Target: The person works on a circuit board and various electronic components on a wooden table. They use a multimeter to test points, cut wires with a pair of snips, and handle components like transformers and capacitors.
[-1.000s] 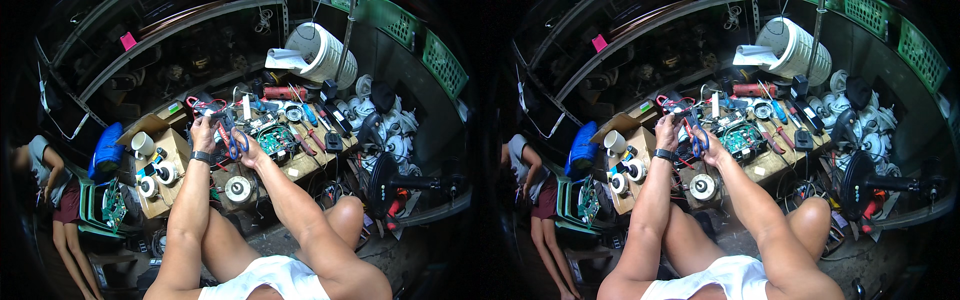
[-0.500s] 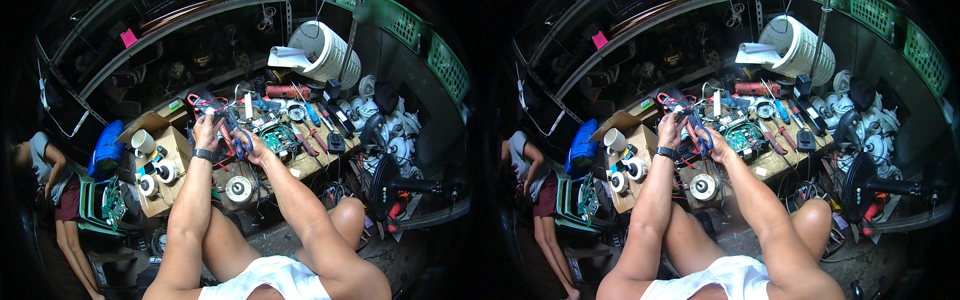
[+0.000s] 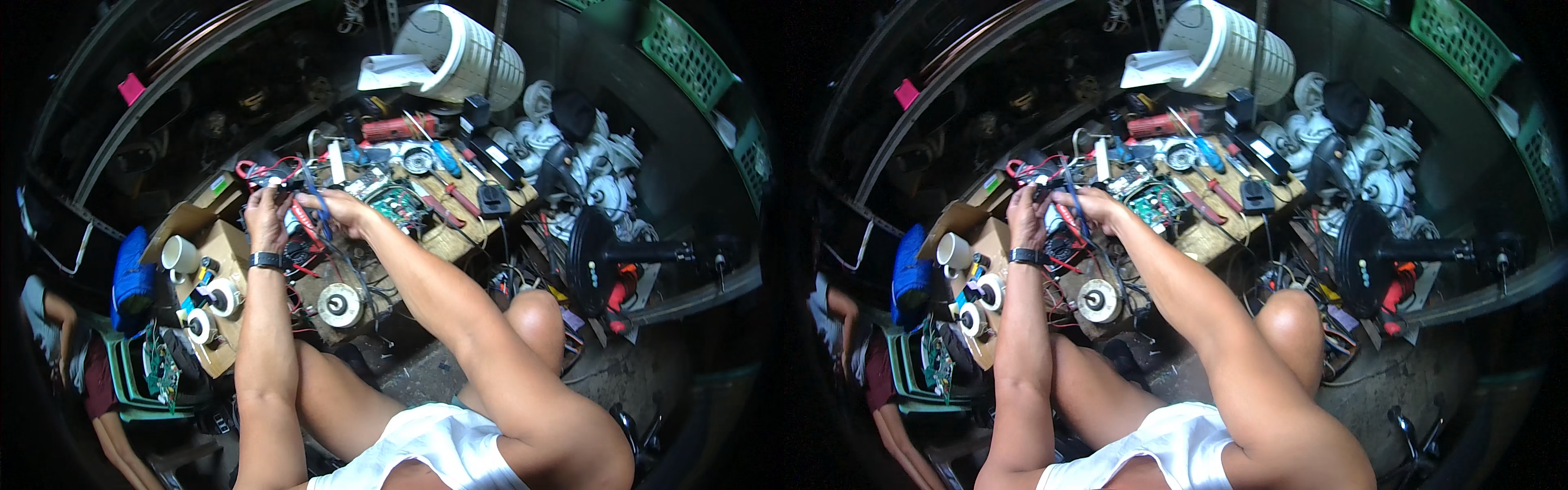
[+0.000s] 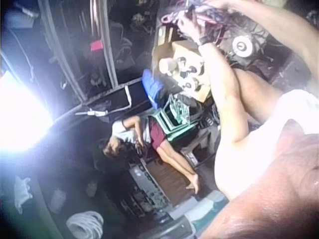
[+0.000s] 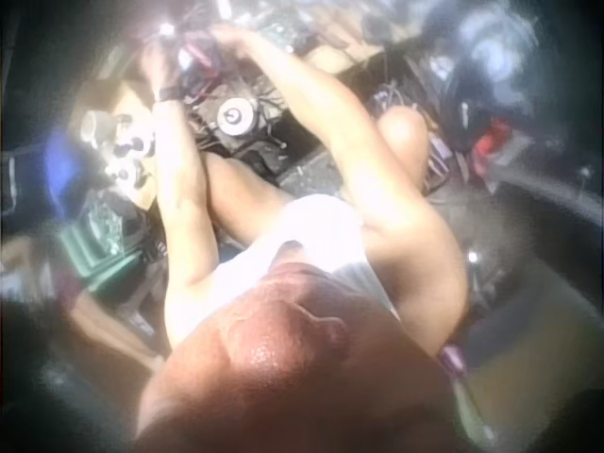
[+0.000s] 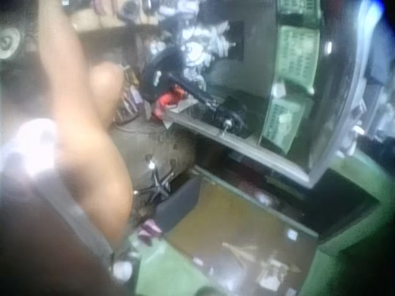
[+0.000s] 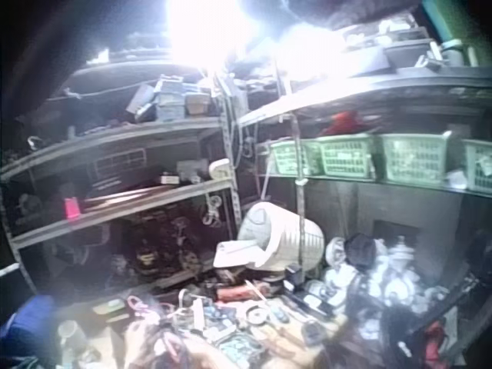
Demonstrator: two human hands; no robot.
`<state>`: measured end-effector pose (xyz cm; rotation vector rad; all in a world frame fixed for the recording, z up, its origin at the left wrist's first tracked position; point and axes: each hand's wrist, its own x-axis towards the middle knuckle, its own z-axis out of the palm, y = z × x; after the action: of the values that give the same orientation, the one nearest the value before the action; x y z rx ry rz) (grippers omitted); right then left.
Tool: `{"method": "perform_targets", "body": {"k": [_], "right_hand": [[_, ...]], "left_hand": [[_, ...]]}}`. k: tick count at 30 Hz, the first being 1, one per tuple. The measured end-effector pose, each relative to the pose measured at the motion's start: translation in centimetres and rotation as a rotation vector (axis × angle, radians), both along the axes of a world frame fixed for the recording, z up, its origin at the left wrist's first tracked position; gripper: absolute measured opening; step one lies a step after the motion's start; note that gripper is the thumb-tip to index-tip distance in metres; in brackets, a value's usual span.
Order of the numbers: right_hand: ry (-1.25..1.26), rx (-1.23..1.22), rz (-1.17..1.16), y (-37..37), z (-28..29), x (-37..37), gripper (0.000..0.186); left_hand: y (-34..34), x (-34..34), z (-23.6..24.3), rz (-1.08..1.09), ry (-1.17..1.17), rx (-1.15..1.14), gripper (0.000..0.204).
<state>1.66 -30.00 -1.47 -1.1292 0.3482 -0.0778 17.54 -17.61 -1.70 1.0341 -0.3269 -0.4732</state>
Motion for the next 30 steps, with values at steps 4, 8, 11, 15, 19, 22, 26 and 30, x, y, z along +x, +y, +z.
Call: {"method": "perform_targets", "body": {"k": [4,8,11,15,19,22,26,30], "right_hand": [[0.13,-0.834,0.004,-6.0,3.6,-2.3,0.104],[0.321,-1.234,0.147,-12.0,9.6,-11.5,0.111],[0.425,-1.364,0.13,-15.5,9.3,-20.5,0.092],[0.436,-1.339,-0.083,-17.4,5.8,-29.5,0.073],[0.404,-1.135,-0.314,-15.2,2.4,-30.3,0.054],[0.386,-1.24,-0.316,-14.7,1.4,-28.9,0.049],[0.278,-1.478,-0.253,-16.0,-0.7,-24.5,0.044],[0.429,-1.641,-0.201,-16.2,-1.6,-20.1,0.043]], "left_hand": [[0.6,-2.2,2.5,0.003,-0.194,0.116,0.015],[2.8,-5.3,5.8,-0.082,-0.404,0.142,0.013],[4.6,-9.0,8.7,-0.151,-0.531,0.153,0.011],[6.6,-12.6,10.5,-0.231,-0.614,0.186,0.015],[8.2,-14.5,11.9,-0.27,-0.599,0.165,0.015],[9.2,-15.2,12.3,-0.279,-0.527,0.138,0.015],[11.1,-15.6,12.6,-0.286,-0.514,0.128,0.015],[12.6,-15.0,12.2,-0.319,-0.39,0.126,0.014]]}}
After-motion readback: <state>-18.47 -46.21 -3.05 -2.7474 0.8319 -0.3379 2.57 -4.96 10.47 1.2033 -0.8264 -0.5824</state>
